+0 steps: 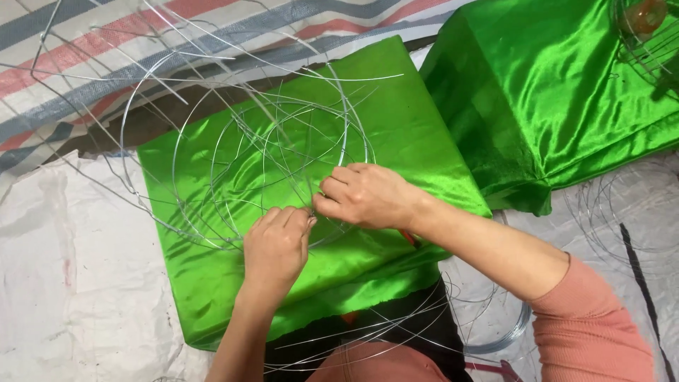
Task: Assembling a wire reel or frame by cutting and bending metal wires with pliers.
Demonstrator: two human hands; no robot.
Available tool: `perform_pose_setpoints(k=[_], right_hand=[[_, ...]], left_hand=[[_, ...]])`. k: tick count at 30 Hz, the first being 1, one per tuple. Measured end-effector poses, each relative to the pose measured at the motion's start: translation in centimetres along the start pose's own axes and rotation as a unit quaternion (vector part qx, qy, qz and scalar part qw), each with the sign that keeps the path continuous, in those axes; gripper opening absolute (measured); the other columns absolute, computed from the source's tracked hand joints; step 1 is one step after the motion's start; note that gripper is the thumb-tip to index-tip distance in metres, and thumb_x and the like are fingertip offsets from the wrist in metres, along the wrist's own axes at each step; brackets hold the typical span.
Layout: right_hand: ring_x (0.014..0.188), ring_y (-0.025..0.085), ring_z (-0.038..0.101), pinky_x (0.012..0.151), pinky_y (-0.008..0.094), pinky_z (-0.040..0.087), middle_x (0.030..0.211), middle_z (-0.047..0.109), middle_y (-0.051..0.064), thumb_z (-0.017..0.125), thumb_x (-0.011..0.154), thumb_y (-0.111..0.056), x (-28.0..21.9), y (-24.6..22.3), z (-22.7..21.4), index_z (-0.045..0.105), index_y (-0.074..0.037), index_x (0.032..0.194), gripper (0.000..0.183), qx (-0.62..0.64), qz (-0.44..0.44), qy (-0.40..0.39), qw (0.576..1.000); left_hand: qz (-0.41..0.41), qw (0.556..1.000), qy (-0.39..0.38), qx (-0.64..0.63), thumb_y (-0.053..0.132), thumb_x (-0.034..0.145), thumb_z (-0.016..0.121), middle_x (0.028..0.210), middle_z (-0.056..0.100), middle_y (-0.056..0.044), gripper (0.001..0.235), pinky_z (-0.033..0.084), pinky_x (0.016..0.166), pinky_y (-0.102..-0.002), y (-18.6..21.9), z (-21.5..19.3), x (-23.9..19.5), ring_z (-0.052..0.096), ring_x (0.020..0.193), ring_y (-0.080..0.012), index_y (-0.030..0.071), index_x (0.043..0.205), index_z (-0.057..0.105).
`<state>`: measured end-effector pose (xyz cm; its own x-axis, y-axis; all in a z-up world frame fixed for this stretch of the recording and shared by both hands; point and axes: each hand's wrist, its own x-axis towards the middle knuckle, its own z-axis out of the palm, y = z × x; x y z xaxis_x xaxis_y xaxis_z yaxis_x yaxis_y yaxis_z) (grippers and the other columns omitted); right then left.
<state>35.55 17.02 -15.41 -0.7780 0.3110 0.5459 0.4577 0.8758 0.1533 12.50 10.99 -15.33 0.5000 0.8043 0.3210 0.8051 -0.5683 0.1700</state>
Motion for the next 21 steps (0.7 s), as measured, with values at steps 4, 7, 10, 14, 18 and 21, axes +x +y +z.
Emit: perform_pose_setpoints(k=[4,7,10,14,18,21], right_hand=[[0.081,0.025,0.063,0.072,0.036,0.060,0.112,0.065,0.015,0.047,0.106,-0.010,0.7,-0.7,-2.5,0.065,-0.009,0.121,0.024,0.034,0.069,0.045,0.996],[0.097,0.034,0.066,0.083,0.042,0.057,0.134,0.062,0.023,0.062,0.105,0.005,-1.7,-4.2,-4.5,0.057,-0.006,0.137,0.034,0.105,0.231,0.133,0.958],[0.118,0.032,0.063,0.102,0.047,0.052,0.131,0.066,0.016,0.052,0.107,-0.027,-3.5,-13.8,-2.2,0.057,-0.004,0.136,0.037,0.289,0.321,0.163,0.887],[0.107,0.038,0.065,0.093,0.049,0.056,0.124,0.066,0.022,0.056,0.108,-0.024,-1.3,-21.9,-2.0,0.059,0.003,0.130,0.035,0.475,0.250,0.120,0.835],[0.066,0.019,0.068,0.061,0.031,0.057,0.077,0.069,0.005,0.056,0.106,-0.004,-3.4,-24.4,-0.1,0.069,-0.001,0.115,0.016,0.536,0.307,0.153,0.771],[0.066,0.018,0.069,0.060,0.030,0.059,0.077,0.070,0.005,0.057,0.102,0.002,-4.2,-23.1,-0.7,0.069,-0.002,0.115,0.018,0.535,0.304,0.150,0.774]], left_hand=[[-0.024,0.996,-0.023,-0.087,0.029,0.105,0.053,0.109,0.068,-0.016,0.035,0.051,0.090,-0.045,0.7,-3.2,1.1,0.064,0.108,-0.0335,0.000,0.120,0.067],[-0.078,0.980,0.048,-0.177,0.022,0.106,0.048,0.143,0.060,-0.015,0.043,0.039,0.116,-0.050,1.3,-6.2,-0.9,0.053,0.132,-0.0335,0.005,0.145,0.053],[-0.191,0.902,0.159,-0.352,0.017,0.106,0.041,0.127,0.070,-0.015,0.036,0.054,0.109,-0.038,5.0,-8.0,-3.3,0.063,0.124,-0.0264,-0.002,0.129,0.061],[-0.200,0.850,0.185,-0.452,0.027,0.108,0.041,0.113,0.075,-0.012,0.040,0.051,0.110,-0.041,7.2,-8.3,-6.5,0.067,0.114,-0.0243,0.003,0.134,0.060],[-0.196,0.766,0.287,-0.541,0.028,0.107,0.054,0.098,0.076,-0.011,0.038,0.053,0.075,-0.029,5.5,-8.1,-10.9,0.059,0.068,-0.0111,0.005,0.137,0.059],[-0.111,0.721,0.283,-0.622,0.022,0.109,0.053,0.097,0.075,-0.012,0.034,0.060,0.100,-0.046,3.1,-9.2,-12.4,0.073,0.098,-0.0261,0.003,0.136,0.059]])
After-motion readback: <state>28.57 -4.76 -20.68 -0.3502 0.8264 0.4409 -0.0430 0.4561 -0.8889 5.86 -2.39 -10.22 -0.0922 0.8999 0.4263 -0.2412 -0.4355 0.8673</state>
